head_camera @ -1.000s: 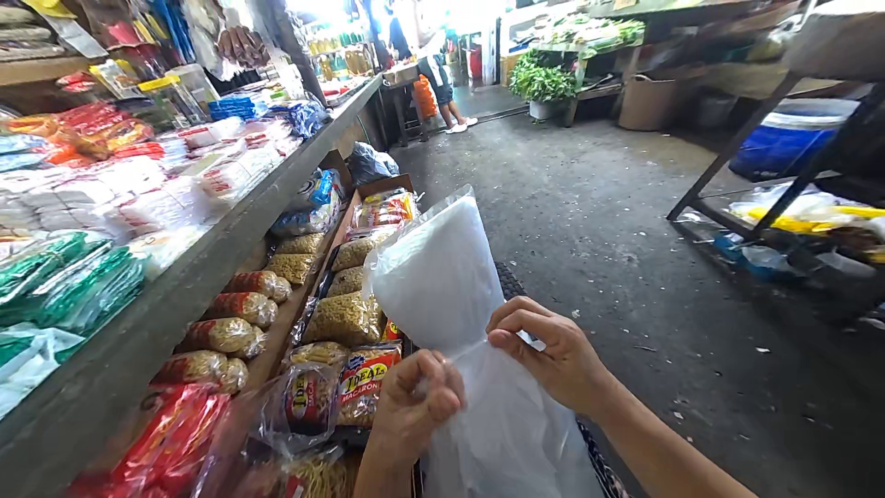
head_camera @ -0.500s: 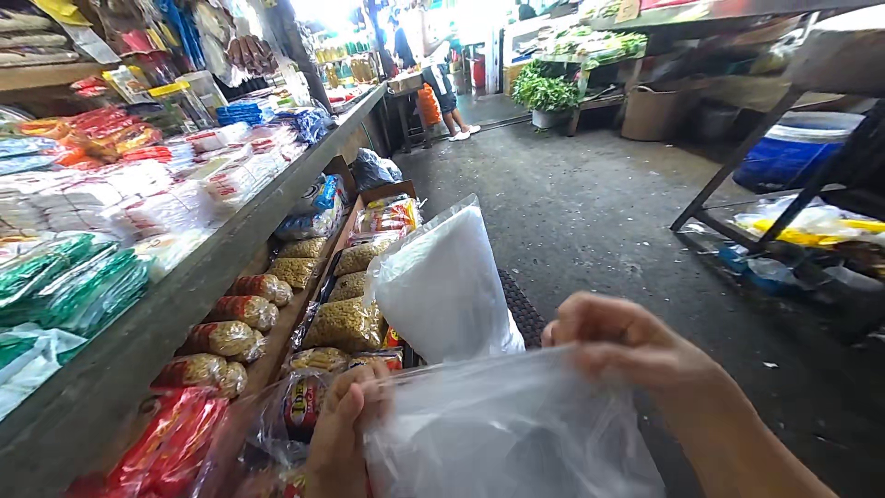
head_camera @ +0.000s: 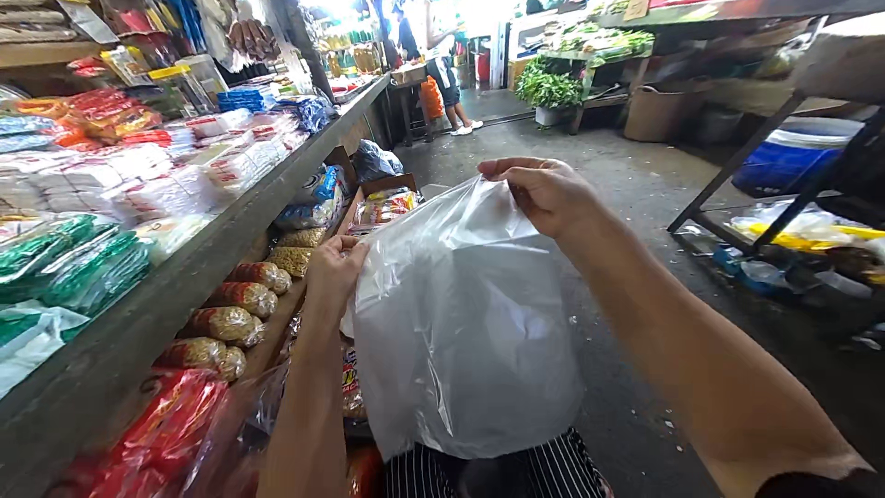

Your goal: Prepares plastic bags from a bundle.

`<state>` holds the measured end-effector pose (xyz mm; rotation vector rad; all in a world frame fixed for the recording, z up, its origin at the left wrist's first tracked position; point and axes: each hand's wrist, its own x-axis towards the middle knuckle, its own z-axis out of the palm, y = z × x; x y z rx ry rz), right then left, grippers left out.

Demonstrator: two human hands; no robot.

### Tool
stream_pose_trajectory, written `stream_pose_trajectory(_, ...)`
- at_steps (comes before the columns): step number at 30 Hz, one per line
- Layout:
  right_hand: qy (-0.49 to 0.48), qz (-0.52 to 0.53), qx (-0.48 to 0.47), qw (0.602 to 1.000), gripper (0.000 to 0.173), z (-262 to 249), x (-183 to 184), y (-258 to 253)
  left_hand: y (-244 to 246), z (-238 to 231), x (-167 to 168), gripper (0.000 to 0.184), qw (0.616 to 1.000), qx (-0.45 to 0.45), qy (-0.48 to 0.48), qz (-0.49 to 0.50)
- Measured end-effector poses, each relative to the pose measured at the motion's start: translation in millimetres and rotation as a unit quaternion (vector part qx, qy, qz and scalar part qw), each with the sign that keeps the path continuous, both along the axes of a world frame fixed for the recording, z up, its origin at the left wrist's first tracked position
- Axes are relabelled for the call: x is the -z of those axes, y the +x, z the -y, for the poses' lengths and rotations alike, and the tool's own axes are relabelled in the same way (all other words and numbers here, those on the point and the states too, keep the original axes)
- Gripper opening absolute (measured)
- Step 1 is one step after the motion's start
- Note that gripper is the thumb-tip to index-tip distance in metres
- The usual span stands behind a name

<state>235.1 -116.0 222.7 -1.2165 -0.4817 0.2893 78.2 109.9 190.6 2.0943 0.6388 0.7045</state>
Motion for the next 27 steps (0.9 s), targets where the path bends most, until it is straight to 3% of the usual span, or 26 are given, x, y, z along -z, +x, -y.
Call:
stream_pose_trajectory(3,-0.058,-0.050,-0.031,0.997,0.026,-8,14,8,13,-16,22,0.019,0.998,0.023,-0.019,-0.050)
stream_pose_trajectory(6,-0.104,-0.081,-0.033,0.991,0.019,-8,33,4,12,-16,47,0.016,0.989,0.050,-0.140,-0.006)
stream_pose_trajectory(9,-0.165,-0.078,-0.065,0.981,0.016,-1,52,6,1,-5,71,0.021,0.960,0.018,-0.281,-0.002)
stream_pose_trajectory(11,-0.194,-0.083,-0.091,0.973,0.017,4,63,8,5,-2,90,0.014,0.940,-0.007,-0.341,-0.020)
stream_pose_trajectory(15,-0.219,-0.092,-0.094,0.967,0.015,13,89,2,7,3,129,0.016,0.900,0.032,-0.433,-0.030)
stream_pose_trajectory(19,-0.303,-0.090,-0.106,0.943,0.019,15,139,2,0,20,162,0.011,0.899,0.028,-0.435,-0.052)
stream_pose_trajectory(22,-0.296,-0.121,-0.114,0.941,0.017,17,178,7,1,30,194,0.010,0.888,0.019,-0.455,-0.064)
stream_pose_trajectory(24,-0.290,-0.136,-0.106,0.941,0.016,18,182,7,7,29,212,0.010,0.889,0.028,-0.455,-0.043)
stream_pose_trajectory(27,-0.321,-0.094,-0.122,0.935,0.014,18,174,15,17,17,209,0.026,0.927,0.069,-0.366,-0.045)
